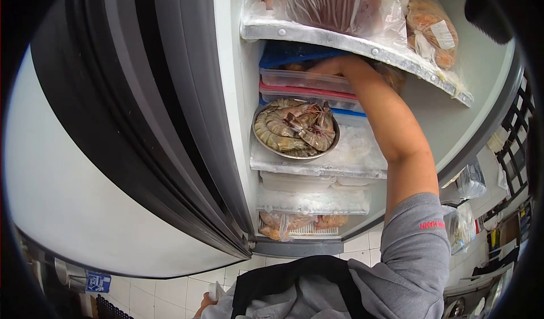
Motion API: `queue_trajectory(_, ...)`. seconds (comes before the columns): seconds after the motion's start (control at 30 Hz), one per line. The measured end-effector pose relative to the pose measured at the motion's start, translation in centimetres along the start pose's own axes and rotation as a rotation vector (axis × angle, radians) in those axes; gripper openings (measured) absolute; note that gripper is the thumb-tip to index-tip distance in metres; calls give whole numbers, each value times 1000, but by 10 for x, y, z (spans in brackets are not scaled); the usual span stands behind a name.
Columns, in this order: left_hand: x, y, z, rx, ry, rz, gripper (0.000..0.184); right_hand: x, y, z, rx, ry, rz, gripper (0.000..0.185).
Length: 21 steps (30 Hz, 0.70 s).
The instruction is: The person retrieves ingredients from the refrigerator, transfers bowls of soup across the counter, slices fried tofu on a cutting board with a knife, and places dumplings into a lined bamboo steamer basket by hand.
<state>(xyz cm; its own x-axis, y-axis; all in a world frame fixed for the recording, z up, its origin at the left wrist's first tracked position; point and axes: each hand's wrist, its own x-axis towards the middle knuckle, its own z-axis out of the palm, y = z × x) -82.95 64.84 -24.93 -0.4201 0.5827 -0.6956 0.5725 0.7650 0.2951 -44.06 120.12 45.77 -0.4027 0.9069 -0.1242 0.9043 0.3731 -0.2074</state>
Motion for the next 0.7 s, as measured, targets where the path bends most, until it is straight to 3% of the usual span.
queue_trajectory(0.17, 11, 0, -4, 53, -68, -31, 105, 19, 12, 1, 34, -176, 64, 75)
queue_trajectory(0.37, 17, 26, -16, -14, -24, 39, 104, 1, 82, -24, -51, 232, 73, 74)
queue_trajectory(0.53, -16, 62, -46, 4, -58, -85, 97, -56, 134, -25, -92, 514, 182, 72)
queue_trajectory(0.63, -12, 58, -39, 9, -48, -79, 96, -110, 109, -5, -18, 572, 133, 72)
queue_trajectory(0.67, -18, 54, -37, 17, -42, -71, 97, -158, 59, 2, 93, 480, 194, 71)
queue_trajectory(0.7, -23, 53, -39, 28, -49, -63, 98, -191, 43, 22, 122, 462, 112, 67)
